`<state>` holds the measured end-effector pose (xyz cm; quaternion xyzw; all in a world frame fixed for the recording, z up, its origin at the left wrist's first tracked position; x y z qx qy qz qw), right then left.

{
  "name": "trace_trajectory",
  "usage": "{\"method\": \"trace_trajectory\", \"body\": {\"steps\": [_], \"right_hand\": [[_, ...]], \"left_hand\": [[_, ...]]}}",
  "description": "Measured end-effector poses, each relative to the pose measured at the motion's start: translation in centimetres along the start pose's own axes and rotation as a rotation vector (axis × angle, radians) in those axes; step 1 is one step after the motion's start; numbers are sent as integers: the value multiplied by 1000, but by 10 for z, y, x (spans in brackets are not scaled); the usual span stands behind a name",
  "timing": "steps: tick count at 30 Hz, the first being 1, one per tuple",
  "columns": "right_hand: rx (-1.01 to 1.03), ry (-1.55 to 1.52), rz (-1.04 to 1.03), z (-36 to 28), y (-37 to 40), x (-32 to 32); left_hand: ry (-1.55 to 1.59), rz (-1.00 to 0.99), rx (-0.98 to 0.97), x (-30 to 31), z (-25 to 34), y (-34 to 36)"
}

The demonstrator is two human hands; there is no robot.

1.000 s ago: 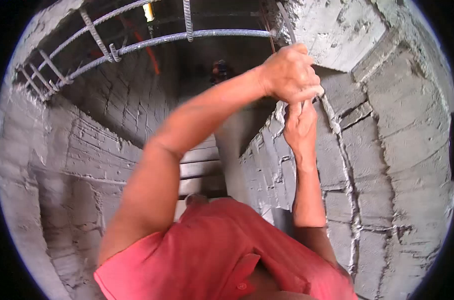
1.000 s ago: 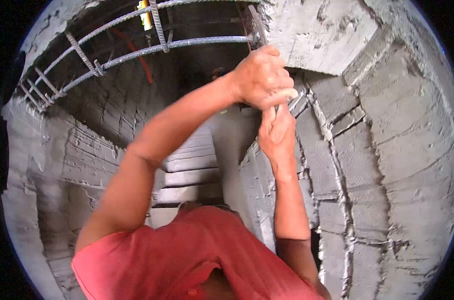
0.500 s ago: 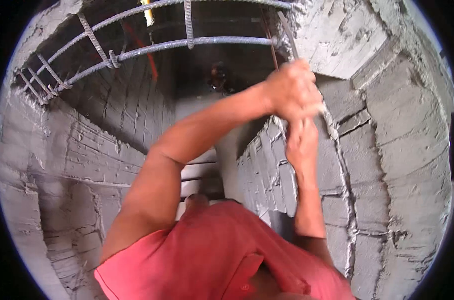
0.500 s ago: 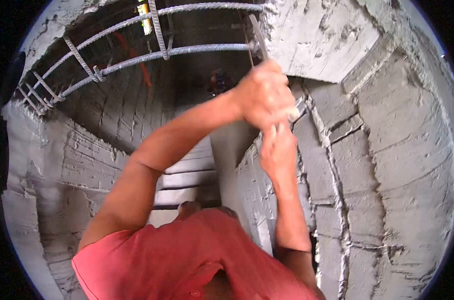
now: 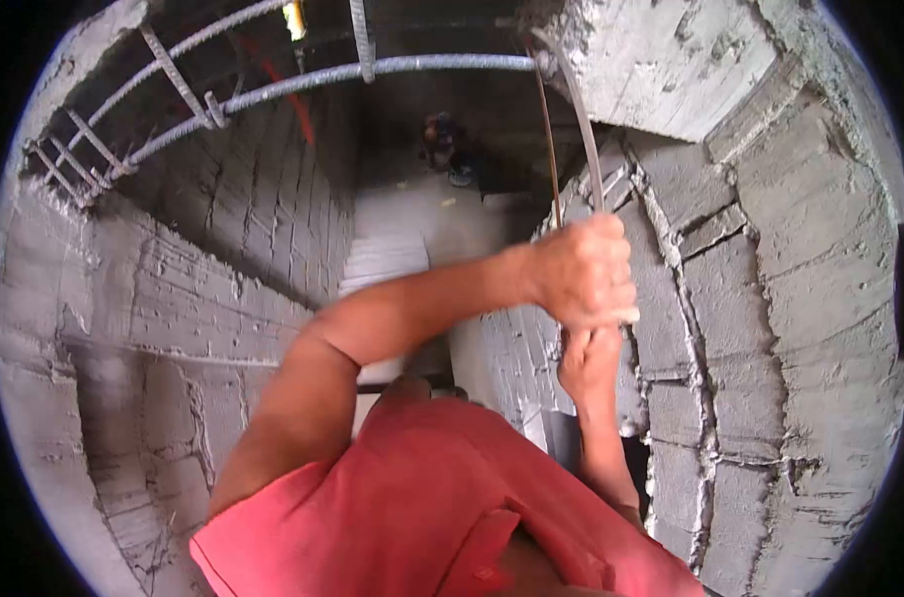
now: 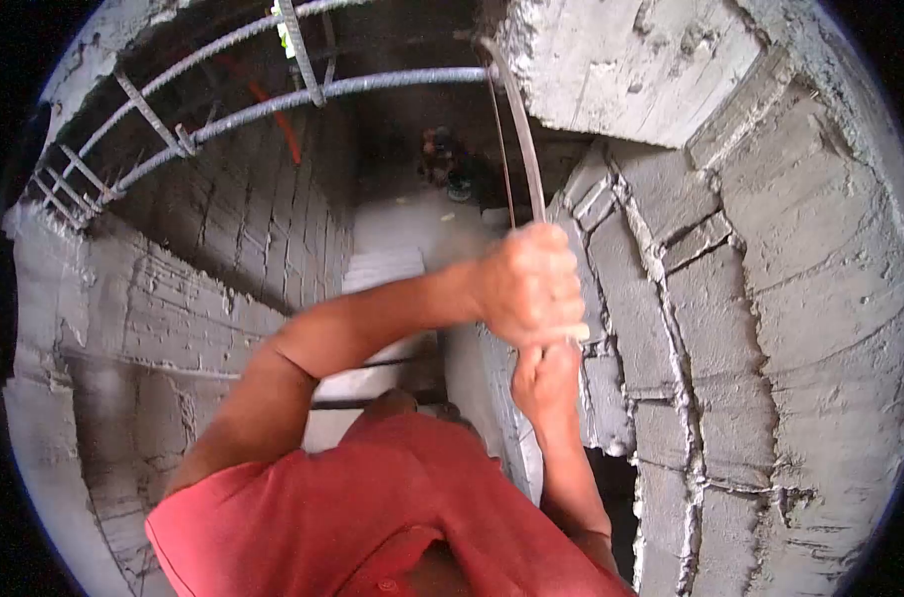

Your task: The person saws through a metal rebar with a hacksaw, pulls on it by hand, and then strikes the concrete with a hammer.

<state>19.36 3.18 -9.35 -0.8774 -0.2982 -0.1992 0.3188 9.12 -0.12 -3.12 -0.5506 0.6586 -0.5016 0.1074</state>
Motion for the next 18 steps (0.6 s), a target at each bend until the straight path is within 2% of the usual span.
{"method": "trace_trajectory", "body": {"steps": [1, 2, 4, 5, 7, 8, 9, 10, 12, 13, 15, 17, 18], "right_hand": [[48, -35, 3, -2, 2, 2], [90, -23, 42, -9, -10, 2], [-159, 152, -134, 1, -77, -29], [-166, 170, -161, 0, -82, -33], [57, -13, 26, -25, -96, -33], [-171, 31, -112, -17, -82, -31], [-33, 79, -47, -7, -49, -20], [155, 126, 27, 0, -19, -11], [16, -28, -72, 2, 14, -1], [12, -34, -75, -1, 5, -5], [171, 60, -22, -12, -38, -12], [-238, 242, -177, -3, -82, -32], [-253, 238, -198, 3, -71, -28]], "left_hand": [[72, 11, 78, -4, 0, 1], [8, 20, 42, 2, -13, -1], [-117, -15, -22, 35, -83, 4], [-231, -52, -68, 40, -94, 6], [-235, -74, -21, 45, -95, 3], [-167, -89, 30, 38, -80, 4], [-166, 1, -42, 25, -50, 2], [-144, 9, 6, 3, -20, 8], [75, 62, 129, -9, 14, 6], [77, 55, 133, -5, 6, 7], [-112, 64, -5, 10, -31, 4], [-279, -73, -100, 18, -81, 11], [-268, -83, -79, 15, -70, 8]]}}
Point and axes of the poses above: each hand's wrist, its own y-axis away from the middle knuckle, its own x-axis out of the back of the hand, z = x × y, the point moved 6 cm from there along -y, towards the middle knuckle, and after that the axes turned 11 degrees about -x, right-handed, at the moved point
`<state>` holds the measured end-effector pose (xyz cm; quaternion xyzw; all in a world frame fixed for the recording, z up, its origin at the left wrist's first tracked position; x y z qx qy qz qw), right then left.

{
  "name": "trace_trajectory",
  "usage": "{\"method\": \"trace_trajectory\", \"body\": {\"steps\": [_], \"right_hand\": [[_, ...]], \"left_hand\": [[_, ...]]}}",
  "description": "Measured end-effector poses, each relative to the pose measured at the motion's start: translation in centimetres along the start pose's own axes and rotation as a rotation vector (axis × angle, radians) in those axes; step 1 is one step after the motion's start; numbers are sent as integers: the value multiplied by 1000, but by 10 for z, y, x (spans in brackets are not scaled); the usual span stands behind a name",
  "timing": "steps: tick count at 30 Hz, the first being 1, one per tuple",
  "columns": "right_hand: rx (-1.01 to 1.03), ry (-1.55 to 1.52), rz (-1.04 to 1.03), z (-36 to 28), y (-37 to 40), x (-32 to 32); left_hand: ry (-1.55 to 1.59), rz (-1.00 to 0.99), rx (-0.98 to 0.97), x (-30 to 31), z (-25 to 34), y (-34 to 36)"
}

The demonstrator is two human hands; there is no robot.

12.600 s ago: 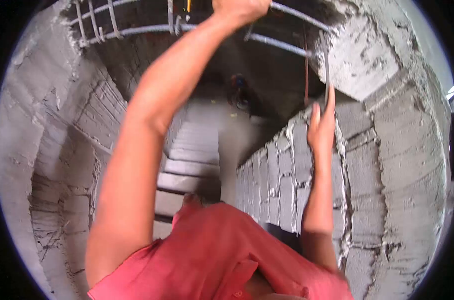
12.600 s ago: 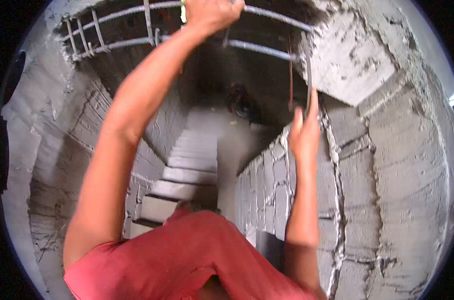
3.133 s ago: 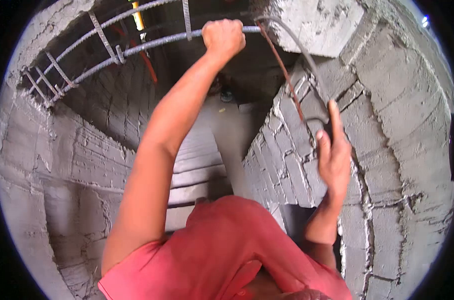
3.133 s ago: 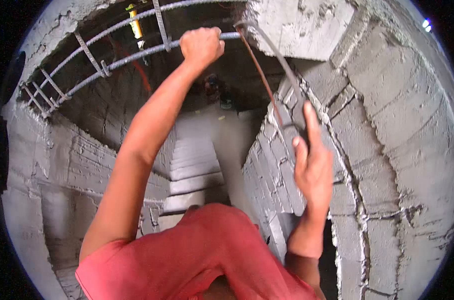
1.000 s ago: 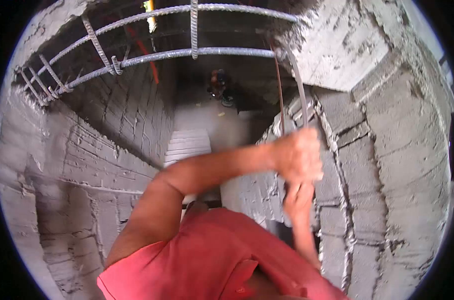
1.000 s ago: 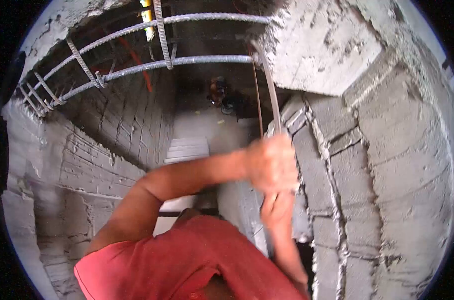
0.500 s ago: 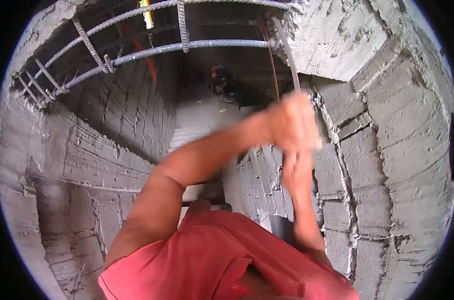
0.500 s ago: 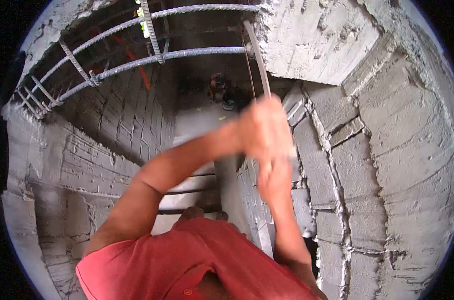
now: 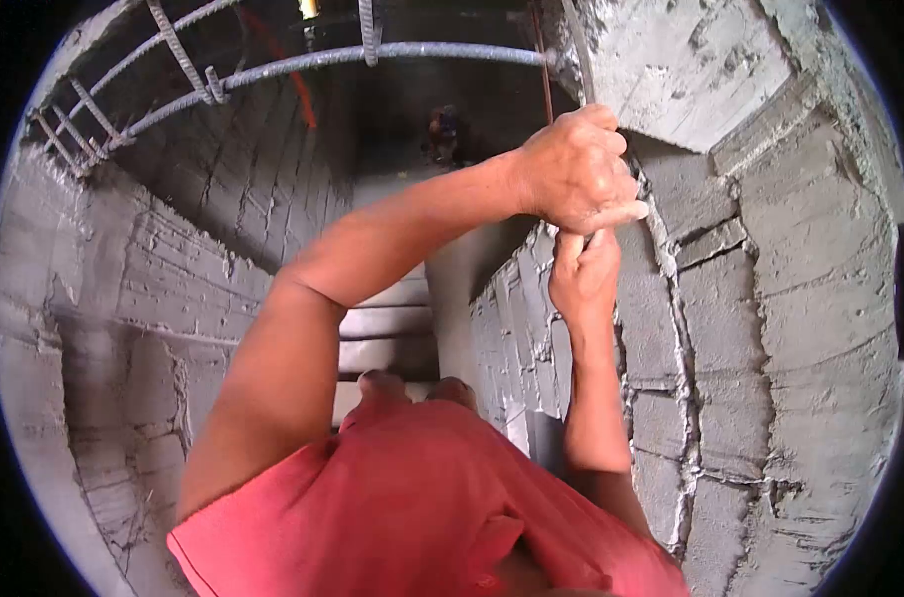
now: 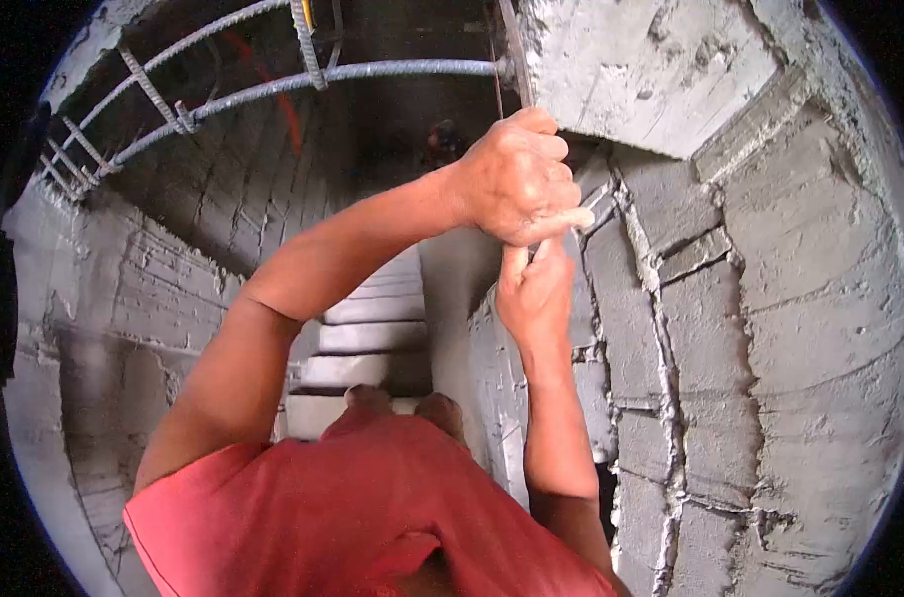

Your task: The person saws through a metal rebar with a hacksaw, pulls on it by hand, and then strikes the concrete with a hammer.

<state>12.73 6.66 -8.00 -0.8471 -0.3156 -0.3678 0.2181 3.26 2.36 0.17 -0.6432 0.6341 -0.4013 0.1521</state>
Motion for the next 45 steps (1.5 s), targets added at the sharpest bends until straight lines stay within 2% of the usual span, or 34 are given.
{"method": "trace_trajectory", "body": {"steps": [2, 4, 5, 7, 8, 9, 10, 13, 14, 15, 17, 18, 19, 20, 21, 23, 24, 25, 26, 27, 29, 30, 31, 32, 33, 34, 35, 36, 37, 39, 40, 42, 43, 45], "right_hand": [[135, -140, 67, 12, 29, 1], [336, -242, 172, 26, 79, 12], [351, -232, 179, 22, 75, 16], [272, -211, 145, 11, 66, 15], [251, -185, 130, 12, 36, 4], [155, -163, 76, -7, 6, 5], [73, -142, 26, -22, -12, 10], [-48, -77, -63, 0, 22, 4], [153, -228, 77, 9, 48, 5], [164, -225, 83, 10, 57, 5], [331, -356, 193, 1, 62, 6], [481, -164, 304, -8, 24, 2], [135, -30, 60, -5, -12, -11], [217, -329, 187, -41, -14, 7], [216, -336, 175, -34, -10, 7], [152, -150, 109, -3, 10, -1], [82, -127, 17, 15, 38, 1], [229, -176, 132, 22, 70, 7], [385, -217, 239, 16, 85, 15], [396, -215, 240, 14, 74, 13], [492, -110, 396, -5, 39, 14], [284, -145, 184, 11, -1, -7], [285, -142, 176, 3, -12, -5], [269, -231, 176, -10, -19, -2], [238, -325, 177, -16, -16, -1], [182, -214, 126, -5, 3, -1], [291, -196, 209, 4, 37, 3], [421, -172, 306, 10, 62, 8], [439, -165, 315, 12, 68, 12], [253, -219, 143, 23, 69, 3], [425, -150, 261, 13, 34, -3], [152, -122, 114, -13, -19, -6], [150, -128, 107, -14, -16, -3], [185, -225, 153, -11, -2, 2]], "left_hand": [[3, 19, 30, 5, 30, -10], [154, 57, 127, 4, 84, -19], [140, 68, 120, 3, 79, -20], [143, 79, 108, 4, 67, -17], [-12, -9, 30, -3, 39, -3], [-98, 16, -62, 2, 10, -1], [1, 2, -51, 8, -17, -5], [-22, 14, -35, 4, 23, -7], [72, 110, 74, 7, 45, -8], [61, 115, 67, 0, 41, -1], [-73, 115, 20, -14, 27, 13], [-122, 111, 21, -18, 30, 18], [-113, 35, -13, 5, 0, 13], [56, 94, 81, 13, -27, 6], [55, 83, 88, 11, -22, 3], [-104, 96, -60, 6, 15, -5], [-46, 27, 42, 6, 42, -11], [85, 99, 111, 1, 80, -12], [208, 171, 184, 1, 91, -18], [198, 173, 180, -3, 82, -12], [5, 107, 109, -6, 46, -3], [-66, 0, 7, -1, 14, 1], [-65, 52, -36, 1, -12, 3], [-2, 24, 22, 2, -17, 0], [74, -8, 80, 3, -16, 0], [42, -16, 65, 5, 10, -1], [-21, -12, 19, 11, 35, -11], [46, 12, 119, 7, 62, -11], [30, 22, 110, 1, 69, -11], [175, 152, 159, 2, 69, -10], [25, 138, 119, -1, 43, 2], [-103, 17, -44, 9, -9, 6], [19, -56, 59, 7, -22, 5], [-3, 45, 14, 4, -1, -1]]}}
Point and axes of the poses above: each hand's wrist, its own y-axis away from the middle knuckle, its own x-axis out of the back of the hand, z = x × y, the point moved 6 cm from there along -y, towards the middle knuckle, and after that the axes turned 11 degrees about -x, right-handed, at the moved point
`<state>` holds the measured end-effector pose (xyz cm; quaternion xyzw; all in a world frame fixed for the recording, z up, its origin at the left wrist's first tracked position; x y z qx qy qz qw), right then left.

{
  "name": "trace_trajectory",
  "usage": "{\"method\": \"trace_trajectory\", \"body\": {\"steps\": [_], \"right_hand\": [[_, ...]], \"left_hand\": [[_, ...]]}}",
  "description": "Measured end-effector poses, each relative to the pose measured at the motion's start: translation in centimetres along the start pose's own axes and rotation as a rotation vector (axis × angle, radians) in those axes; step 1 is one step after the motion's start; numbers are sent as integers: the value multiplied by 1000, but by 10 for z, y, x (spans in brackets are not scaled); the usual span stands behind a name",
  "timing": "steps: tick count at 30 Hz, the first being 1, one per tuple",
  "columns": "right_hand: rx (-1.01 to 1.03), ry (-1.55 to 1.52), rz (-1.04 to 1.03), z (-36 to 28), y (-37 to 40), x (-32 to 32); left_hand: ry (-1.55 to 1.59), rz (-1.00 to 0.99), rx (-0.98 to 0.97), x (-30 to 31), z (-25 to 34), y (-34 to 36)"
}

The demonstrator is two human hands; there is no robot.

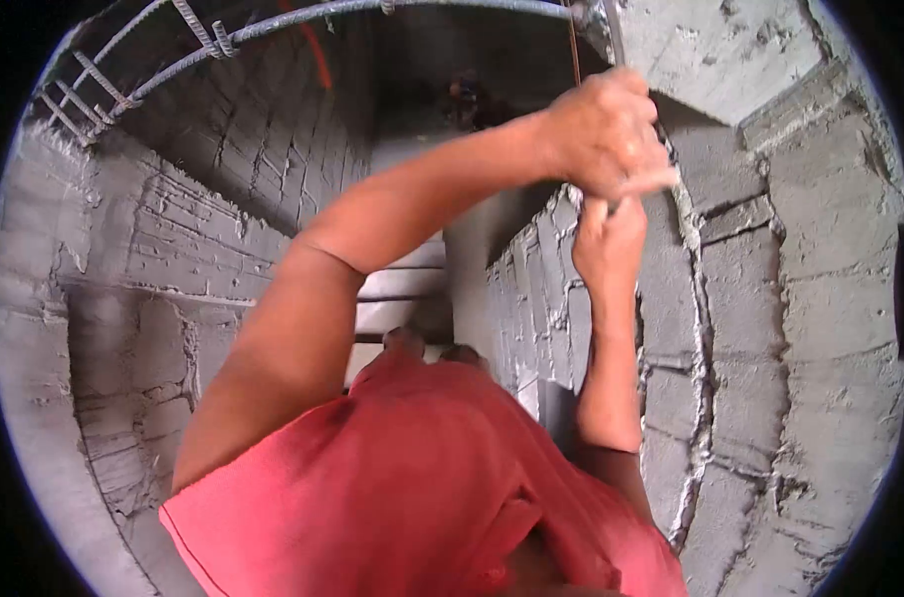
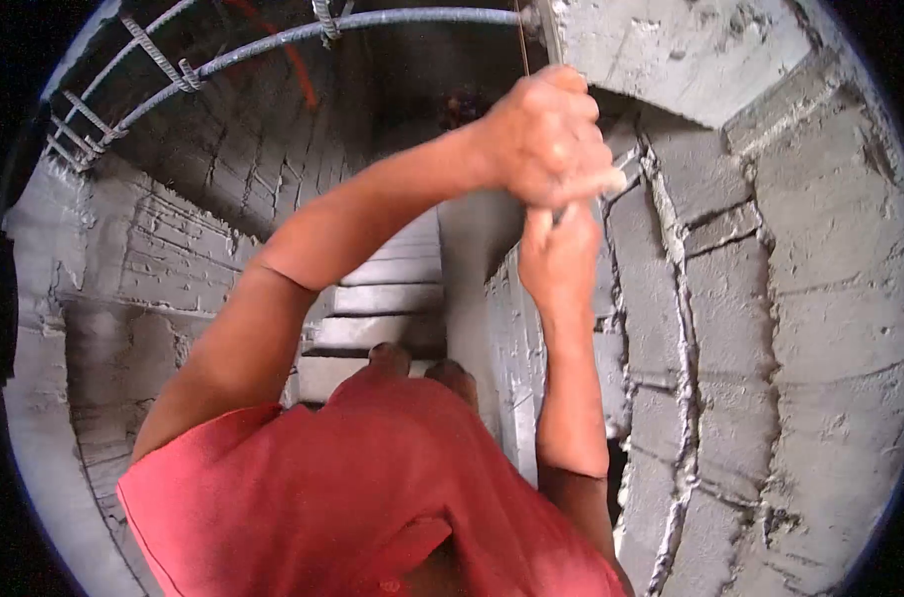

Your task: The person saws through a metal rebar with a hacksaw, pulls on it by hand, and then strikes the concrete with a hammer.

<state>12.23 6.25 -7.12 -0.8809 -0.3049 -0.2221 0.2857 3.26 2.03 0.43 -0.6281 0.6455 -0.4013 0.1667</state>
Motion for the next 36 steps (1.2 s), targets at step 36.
{"method": "trace_trajectory", "body": {"steps": [36], "right_hand": [[133, 39, 38, 13, 51, 14]], "left_hand": [[86, -46, 143, 0, 51, -4]]}}
Point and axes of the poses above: each hand's wrist, its own y-axis away from the middle knuckle, its own x-axis out of the back of the hand, z = x × y, the point moved 6 cm from there along -y, towards the middle knuckle, and after that the axes turned 11 degrees about -x, right-handed, at the moved point
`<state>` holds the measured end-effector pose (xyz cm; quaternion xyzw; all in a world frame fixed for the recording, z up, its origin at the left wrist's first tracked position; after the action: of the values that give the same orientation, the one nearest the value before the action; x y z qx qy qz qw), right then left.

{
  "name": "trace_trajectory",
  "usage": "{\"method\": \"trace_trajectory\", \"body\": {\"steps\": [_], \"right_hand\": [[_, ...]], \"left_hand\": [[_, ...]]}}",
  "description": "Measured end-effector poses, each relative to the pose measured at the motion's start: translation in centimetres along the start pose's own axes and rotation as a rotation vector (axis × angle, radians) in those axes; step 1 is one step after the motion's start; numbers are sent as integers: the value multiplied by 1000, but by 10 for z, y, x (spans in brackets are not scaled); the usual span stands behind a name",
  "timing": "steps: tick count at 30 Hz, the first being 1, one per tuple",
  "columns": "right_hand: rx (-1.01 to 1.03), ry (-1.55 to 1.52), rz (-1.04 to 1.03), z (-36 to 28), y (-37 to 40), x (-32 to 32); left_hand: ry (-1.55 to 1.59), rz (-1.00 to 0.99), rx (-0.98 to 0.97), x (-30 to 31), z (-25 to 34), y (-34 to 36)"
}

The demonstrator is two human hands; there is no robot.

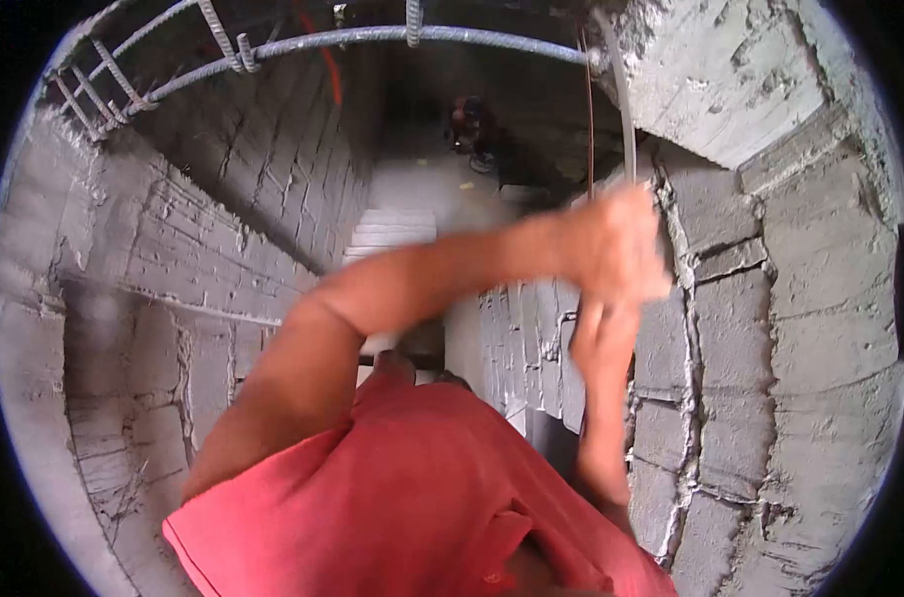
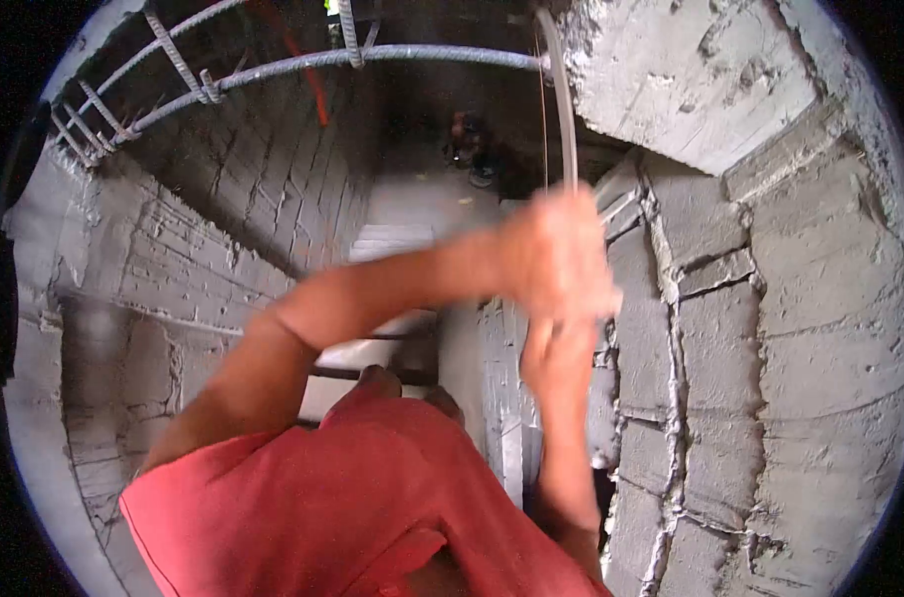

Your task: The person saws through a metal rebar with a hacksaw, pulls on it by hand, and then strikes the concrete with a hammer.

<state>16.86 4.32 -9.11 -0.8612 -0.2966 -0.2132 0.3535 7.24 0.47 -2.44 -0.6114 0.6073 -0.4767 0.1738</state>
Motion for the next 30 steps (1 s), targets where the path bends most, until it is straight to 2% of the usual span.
{"method": "trace_trajectory", "body": {"steps": [1, 3, 4, 6, 7, 8, 10, 11, 12, 13, 16, 17, 18, 19, 21, 22, 23, 24, 26, 27, 28, 29, 30], "right_hand": [[80, -23, 47, 1, 19, 9], [116, -15, 22, 0, -4, 4], [132, -12, -15, -2, -16, 1], [-33, -18, -92, -13, -68, -20], [-104, -76, -94, -15, -77, -23], [-98, -92, -85, -15, -81, -22], [-69, 94, -75, -3, -55, -5], [-54, -31, -69, 8, -29, 3], [-23, -81, -3, 7, 11, 11], [15, -132, 58, 6, 30, 13], [146, 9, 80, 4, -18, -6], [5, 92, -44, 5, -48, -23], [-139, 177, -163, 6, -70, -33], [-144, 177, -171, 1, -77, -30], [-140, -115, -132, -7, -63, -20], [-79, -37, -106, 3, -27, -11], [35, 36, -56, 10, -1, 0], [184, -4, 87, -17, 17, 17], [52, -99, 31, -15, 21, 17], [56, -35, 15, -5, -4, 6], [52, 30, -24, 7, -35, -11], [-33, -58, -52, -2, -60, -17], [-103, -150, -77, -13, -78, -19]], "left_hand": [[-7, 13, -9, -4, 13, -1], [131, 104, 46, 1, 13, -8], [-5, 81, -34, 2, -9, -3], [-193, 38, -131, 11, -70, 8], [-86, 12, -32, 11, -77, 4], [-90, 0, -47, 11, -82, -3], [-167, 22, -122, 2, -53, -11], [-115, 16, -53, -5, -27, -7], [-7, 134, 11, -10, 15, -5], [97, 251, 74, -13, 33, -3], [-35, 179, 17, -2, -10, 1], [-161, 43, -107, 7, -43, 1], [-180, 78, -145, 6, -66, 7], [-46, 72, -65, 10, -75, 2], [-86, 50, -84, 7, -46, 0], [-143, 39, -145, 5, -33, -4], [-55, 101, -58, 2, -3, -7], [-71, 115, -73, -4, 16, -6], [104, 196, 38, -11, 30, -3], [-9, 218, 10, -4, 4, -6], [-165, 46, -78, 1, -31, -2], [-156, 52, -146, 6, -60, 5], [-129, 30, -112, 5, -76, -1]]}}
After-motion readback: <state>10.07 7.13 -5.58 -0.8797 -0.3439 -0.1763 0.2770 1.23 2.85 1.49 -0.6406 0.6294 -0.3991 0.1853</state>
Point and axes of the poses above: each hand's wrist, its own y-axis away from the middle knuckle, its own x-axis out of the back of the hand, z = x × y, the point moved 6 cm from there along -y, towards the middle knuckle, and after that the axes turned 11 degrees about -x, right-handed, at the moved point
